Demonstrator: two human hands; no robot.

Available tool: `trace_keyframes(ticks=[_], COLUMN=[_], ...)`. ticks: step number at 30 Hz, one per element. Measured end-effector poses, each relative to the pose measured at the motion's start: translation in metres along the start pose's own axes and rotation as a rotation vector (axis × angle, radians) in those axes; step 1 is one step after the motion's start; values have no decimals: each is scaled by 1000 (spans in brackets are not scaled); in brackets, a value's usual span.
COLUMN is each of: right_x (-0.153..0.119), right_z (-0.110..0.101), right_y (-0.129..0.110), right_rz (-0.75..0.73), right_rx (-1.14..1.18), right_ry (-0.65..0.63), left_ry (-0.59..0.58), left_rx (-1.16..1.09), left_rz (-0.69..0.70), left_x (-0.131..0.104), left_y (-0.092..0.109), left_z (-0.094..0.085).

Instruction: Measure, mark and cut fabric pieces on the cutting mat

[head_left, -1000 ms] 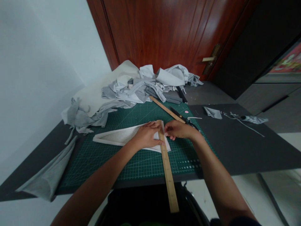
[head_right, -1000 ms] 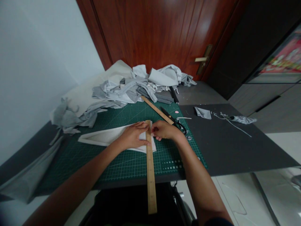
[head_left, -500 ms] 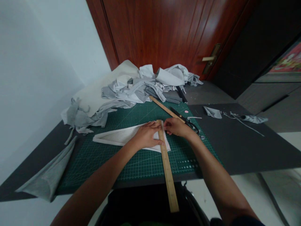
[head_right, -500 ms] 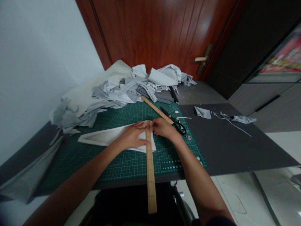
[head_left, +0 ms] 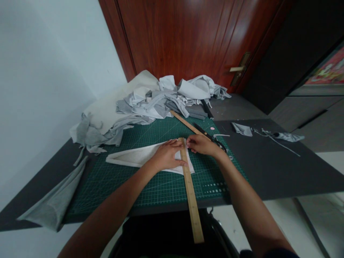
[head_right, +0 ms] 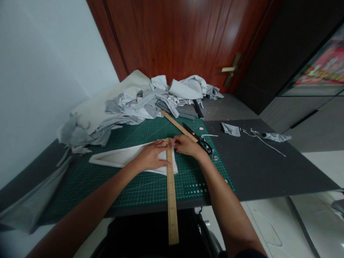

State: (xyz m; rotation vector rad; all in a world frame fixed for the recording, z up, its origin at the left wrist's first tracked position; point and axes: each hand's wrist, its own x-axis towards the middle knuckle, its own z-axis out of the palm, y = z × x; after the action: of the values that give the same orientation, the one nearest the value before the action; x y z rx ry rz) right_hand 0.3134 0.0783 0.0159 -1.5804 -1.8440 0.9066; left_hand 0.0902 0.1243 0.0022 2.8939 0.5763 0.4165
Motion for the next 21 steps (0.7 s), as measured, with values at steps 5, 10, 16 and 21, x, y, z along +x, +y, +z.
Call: trace_keyframes(ticks=[5,10,16,21], right_x=[1,0,-10,-21], right_z=[5,10,8,4], right_y=[-2,-3,-17,-31], right_rz=[-18,-28,-2,33], right_rx=[-64,-96,-196,-148], right_ry=[17,24,-71,-267], left_ry=[4,-11,-11,-29], left_rx=[-31,-22,-28,-27], left_rz=[-12,-11,-10,-21], left_x=[0,1,3,3], left_y=[-1,1,3,5], left_z=[1,-2,-3,-6])
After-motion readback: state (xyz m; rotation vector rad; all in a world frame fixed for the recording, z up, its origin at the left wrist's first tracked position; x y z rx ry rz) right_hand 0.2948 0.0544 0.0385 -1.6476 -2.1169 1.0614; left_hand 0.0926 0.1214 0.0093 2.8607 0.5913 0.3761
